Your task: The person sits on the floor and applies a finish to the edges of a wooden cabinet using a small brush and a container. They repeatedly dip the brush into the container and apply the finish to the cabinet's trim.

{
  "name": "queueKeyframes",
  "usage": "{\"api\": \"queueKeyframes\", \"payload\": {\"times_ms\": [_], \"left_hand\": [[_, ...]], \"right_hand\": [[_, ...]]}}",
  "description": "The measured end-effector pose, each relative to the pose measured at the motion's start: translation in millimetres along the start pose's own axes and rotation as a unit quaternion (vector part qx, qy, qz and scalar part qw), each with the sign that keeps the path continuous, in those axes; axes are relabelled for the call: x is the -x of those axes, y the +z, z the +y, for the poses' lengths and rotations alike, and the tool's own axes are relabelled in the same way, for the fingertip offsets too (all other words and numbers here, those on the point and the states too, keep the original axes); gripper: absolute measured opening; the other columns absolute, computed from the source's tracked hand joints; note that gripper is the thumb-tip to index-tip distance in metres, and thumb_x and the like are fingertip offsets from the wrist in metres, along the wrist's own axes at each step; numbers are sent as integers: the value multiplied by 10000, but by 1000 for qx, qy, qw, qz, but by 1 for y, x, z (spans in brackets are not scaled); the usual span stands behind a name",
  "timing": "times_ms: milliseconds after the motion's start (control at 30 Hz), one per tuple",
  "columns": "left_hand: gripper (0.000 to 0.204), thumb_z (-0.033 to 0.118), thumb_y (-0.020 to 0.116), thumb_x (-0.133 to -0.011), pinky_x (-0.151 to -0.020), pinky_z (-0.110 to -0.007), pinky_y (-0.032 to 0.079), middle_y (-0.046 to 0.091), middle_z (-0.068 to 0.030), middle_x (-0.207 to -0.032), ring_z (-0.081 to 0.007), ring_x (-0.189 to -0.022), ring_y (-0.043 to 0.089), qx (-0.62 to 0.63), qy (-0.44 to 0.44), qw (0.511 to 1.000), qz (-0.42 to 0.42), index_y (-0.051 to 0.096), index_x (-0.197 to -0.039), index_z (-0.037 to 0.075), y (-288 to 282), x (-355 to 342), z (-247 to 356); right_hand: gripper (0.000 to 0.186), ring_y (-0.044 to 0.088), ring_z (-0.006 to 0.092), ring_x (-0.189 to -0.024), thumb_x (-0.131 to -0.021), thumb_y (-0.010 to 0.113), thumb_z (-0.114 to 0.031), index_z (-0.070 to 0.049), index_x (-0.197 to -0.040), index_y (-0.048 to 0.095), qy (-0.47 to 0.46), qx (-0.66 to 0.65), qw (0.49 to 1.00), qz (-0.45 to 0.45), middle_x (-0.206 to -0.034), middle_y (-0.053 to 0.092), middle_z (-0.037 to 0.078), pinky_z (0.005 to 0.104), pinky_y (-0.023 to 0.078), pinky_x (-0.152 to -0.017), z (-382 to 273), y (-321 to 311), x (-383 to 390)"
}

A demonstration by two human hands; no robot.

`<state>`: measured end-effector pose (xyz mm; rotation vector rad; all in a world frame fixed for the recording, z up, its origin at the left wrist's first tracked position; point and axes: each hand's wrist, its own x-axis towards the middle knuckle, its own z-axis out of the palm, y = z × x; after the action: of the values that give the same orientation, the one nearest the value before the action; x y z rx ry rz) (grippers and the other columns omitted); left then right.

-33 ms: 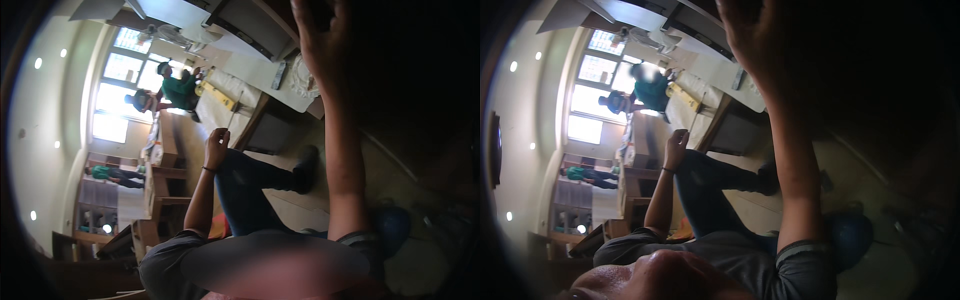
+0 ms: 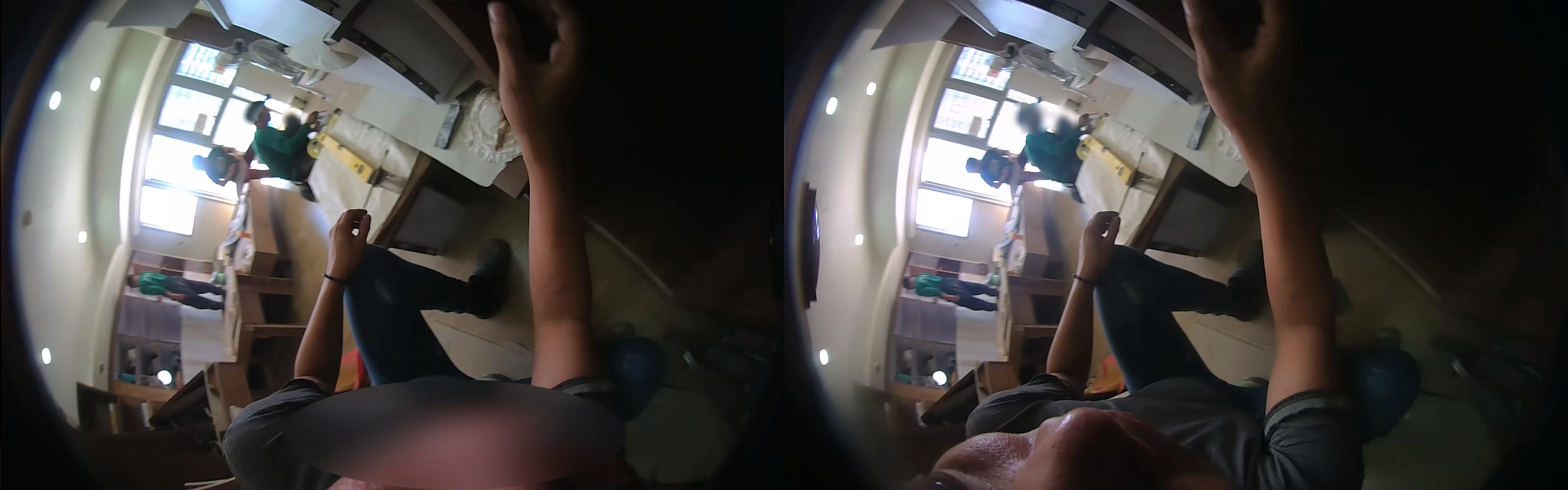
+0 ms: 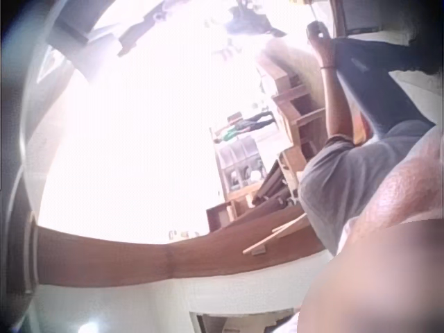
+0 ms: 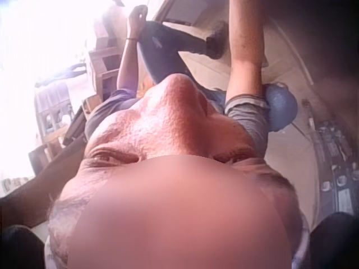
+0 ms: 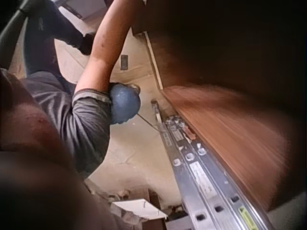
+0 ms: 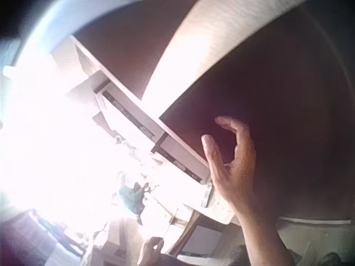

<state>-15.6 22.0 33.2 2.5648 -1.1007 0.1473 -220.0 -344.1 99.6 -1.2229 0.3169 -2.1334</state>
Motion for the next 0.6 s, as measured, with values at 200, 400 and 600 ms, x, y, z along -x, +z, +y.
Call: {"api": "queueKeyframes", "payload": {"times_ms": [200, 400, 600], "left_hand": [[214, 202, 660, -999, -749, -389, 562, 743, -163, -954, -284, -841, 738, 60, 64, 995, -39, 715, -1041, -1, -7, -2, 60], [231, 240, 658, -999, -697, -408, 552, 722, -167, -936, -300, -767, 714, 127, 146, 978, -76, 695, -1034, 15, 12, -7, 98], [237, 275, 618, -1026, -676, -451, 539, 729, -178, -928, -333, -783, 723, 104, 176, 972, -115, 687, -1081, 56, 11, 5, 99]], "right_hand": [[184, 630, 112, -838, -897, 797, -8, -18, -991, 639, -7, -37, 999, 0, -922, 675, 52, 261, 523, -799, -29, -20, 20], [169, 627, 105, -662, -774, 891, -79, -105, -881, 763, -126, 21, 983, -129, -791, 737, -8, 262, 490, -678, -75, -9, 0], [76, 678, 133, -722, -840, 812, -246, -208, -902, 790, -220, 129, 879, -404, -801, 741, -61, 324, 482, -748, -113, -21, 8]]}}
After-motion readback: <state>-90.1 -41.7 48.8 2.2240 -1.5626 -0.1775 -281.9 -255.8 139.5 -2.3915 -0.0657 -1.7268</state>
